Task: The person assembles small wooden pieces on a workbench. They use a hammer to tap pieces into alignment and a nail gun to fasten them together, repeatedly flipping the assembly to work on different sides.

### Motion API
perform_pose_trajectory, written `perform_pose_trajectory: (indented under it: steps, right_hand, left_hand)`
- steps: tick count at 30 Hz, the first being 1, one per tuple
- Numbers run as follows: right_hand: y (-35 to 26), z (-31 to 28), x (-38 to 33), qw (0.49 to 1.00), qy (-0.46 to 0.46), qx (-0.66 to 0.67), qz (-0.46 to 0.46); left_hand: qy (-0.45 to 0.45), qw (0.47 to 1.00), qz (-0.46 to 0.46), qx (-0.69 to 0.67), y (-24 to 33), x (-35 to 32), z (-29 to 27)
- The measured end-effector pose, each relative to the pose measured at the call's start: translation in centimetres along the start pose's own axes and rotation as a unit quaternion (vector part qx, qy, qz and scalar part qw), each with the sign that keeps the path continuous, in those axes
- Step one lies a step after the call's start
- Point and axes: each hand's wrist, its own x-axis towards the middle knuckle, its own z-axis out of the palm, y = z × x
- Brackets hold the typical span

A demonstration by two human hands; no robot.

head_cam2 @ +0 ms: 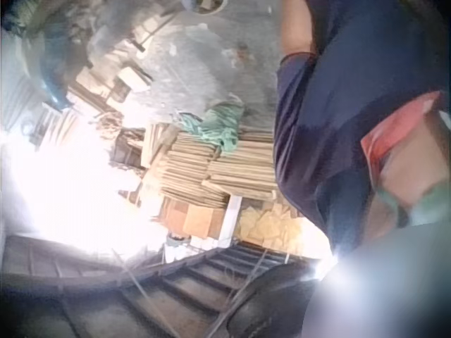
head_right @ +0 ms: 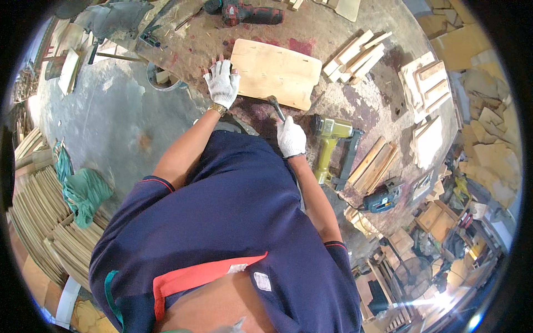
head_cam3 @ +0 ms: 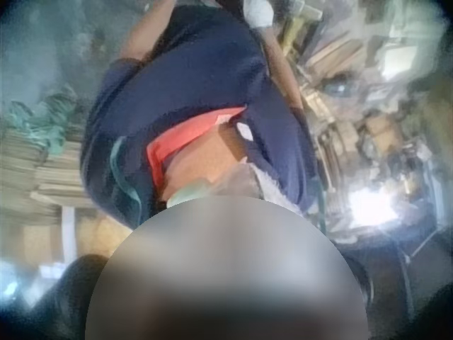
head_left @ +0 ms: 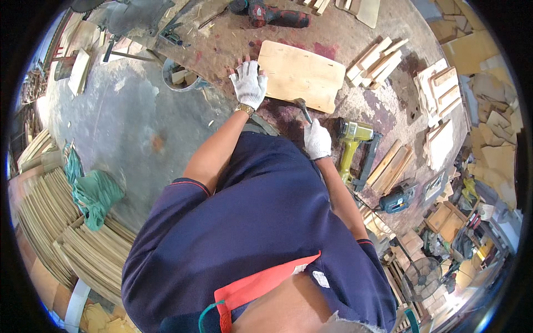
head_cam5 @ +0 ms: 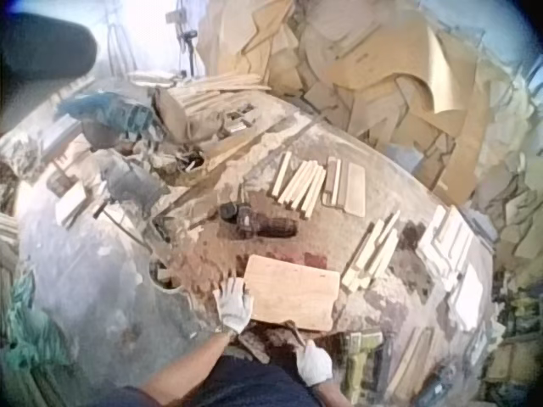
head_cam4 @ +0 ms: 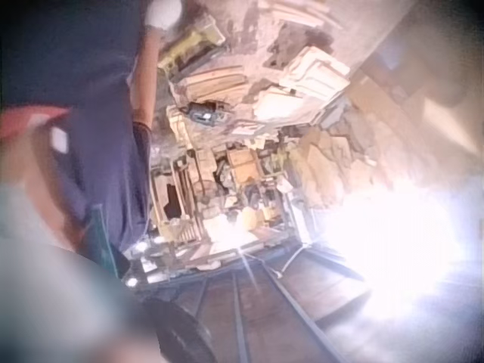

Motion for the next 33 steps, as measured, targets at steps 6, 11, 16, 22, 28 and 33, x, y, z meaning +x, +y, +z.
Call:
perform_pose_trajectory:
  steps: [6,11,16,22,28,33]
  right_hand:
    - [-5.0,-3.6,2.5,0.991,0.062,0.089,-0.076]
    - [-10.1,-6.5,3.5,0.965,0.089,0.198,-0.145]
    - [-9.6,-6.0,4.6,0.990,-0.004,0.035,-0.136]
    - [-9.3,-5.6,3.8,0.967,0.097,0.116,-0.206]
    - [-6.5,-3.0,2.7,0.995,-0.036,0.009,-0.097]
    - [-5.5,-1.8,2.6,0.987,0.039,0.085,-0.134]
  left_hand:
    - [-0.039,0.998,0.003,-0.050,-1.0,0.8,-1.0]
    - [0.012,0.997,0.050,-0.064,-1.6,0.8,-1.8]
    - [-0.016,0.998,0.036,-0.041,-1.5,0.9,-2.0]
    - [0.031,0.996,0.055,-0.056,-1.5,0.7,-2.1]
    - [0.009,0.998,0.045,-0.041,-1.6,0.4,-2.0]
    - [0.015,0.998,0.046,-0.043,-1.8,0.4,-1.5]
